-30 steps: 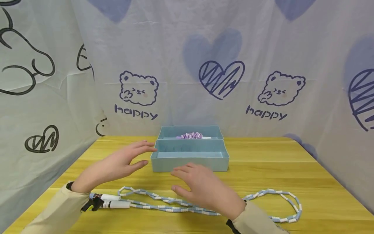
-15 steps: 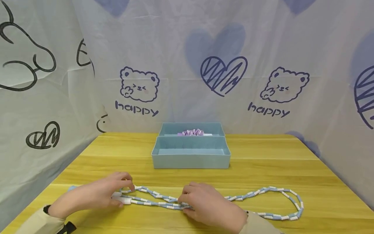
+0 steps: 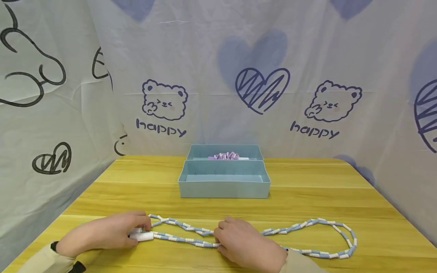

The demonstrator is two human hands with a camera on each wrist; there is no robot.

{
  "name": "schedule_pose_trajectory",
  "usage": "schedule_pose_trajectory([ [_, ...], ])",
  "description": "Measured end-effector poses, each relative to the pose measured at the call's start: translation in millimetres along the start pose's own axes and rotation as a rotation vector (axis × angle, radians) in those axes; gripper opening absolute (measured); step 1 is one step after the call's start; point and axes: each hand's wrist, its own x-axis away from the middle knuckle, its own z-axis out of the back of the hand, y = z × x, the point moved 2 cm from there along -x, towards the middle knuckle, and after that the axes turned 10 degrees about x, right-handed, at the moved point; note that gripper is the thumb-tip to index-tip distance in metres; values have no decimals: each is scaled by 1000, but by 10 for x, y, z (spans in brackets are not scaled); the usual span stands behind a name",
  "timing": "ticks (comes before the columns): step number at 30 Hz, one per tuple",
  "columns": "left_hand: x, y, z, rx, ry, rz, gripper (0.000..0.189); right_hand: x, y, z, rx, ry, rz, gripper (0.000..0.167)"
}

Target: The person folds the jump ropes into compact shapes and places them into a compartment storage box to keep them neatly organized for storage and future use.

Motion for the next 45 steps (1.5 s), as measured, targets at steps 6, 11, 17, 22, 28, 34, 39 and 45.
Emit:
schedule_pose_trajectory([
  [6,-17,6,-37,77,-58,8,33,85,63,49,-141,-36,-90,13],
  [11,-5,-14,-7,85,-62,-22,29,184,225,135,-194,25,-84,10],
  [17,-44,5,14,103,-72,7,30,216,338,163,-221,18,-118,6],
  [22,-88,35,48,136,-88,20,29,261,405,164,-211,37,-136,4],
  [28,-136,52,103,146,-89,38,18,293,518,198,-224,24,-161,10],
  [34,-153,53,160,175,-91,43,9,364,676,275,-228,32,-210,29],
  [39,-170,53,245,156,-76,47,8,463,855,341,-214,77,-331,37],
  [45,-268,81,317,157,-26,22,8,581,1001,394,-342,149,-429,43],
])
